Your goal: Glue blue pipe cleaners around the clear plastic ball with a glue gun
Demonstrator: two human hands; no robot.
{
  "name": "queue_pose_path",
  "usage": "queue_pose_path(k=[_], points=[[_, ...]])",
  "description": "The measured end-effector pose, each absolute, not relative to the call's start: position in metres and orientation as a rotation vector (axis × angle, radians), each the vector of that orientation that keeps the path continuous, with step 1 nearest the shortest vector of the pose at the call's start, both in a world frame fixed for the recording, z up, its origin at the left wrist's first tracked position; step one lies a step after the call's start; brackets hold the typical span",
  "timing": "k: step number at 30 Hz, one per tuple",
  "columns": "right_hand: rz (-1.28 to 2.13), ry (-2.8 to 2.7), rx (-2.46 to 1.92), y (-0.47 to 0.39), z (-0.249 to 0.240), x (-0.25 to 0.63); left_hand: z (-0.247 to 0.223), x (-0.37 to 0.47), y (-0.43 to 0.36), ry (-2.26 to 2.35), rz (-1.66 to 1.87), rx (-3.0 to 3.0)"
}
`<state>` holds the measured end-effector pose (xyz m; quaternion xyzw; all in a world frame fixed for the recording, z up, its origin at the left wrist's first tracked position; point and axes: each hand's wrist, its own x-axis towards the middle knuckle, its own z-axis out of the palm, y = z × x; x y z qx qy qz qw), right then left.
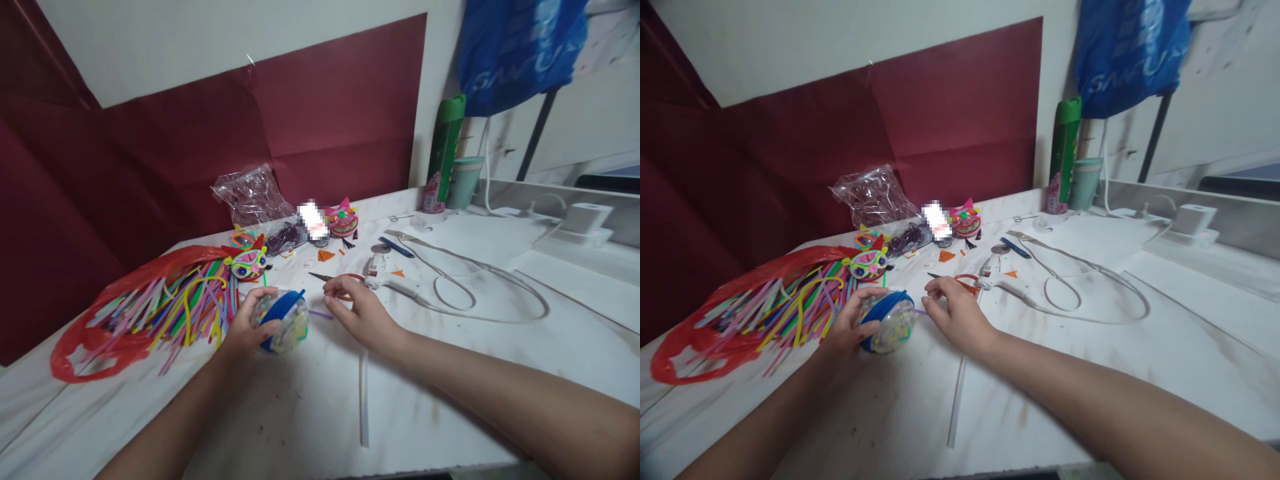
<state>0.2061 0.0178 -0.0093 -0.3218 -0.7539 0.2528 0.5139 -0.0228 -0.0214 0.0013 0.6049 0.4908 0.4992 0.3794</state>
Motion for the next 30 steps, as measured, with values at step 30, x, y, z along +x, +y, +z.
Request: queue_pose_path(k=[30], points=[[-0.013, -2.334, -1.626, 0.095, -0.013, 0.301, -0.015, -0.033, -0.001, 1.265, 1.55, 1.28]])
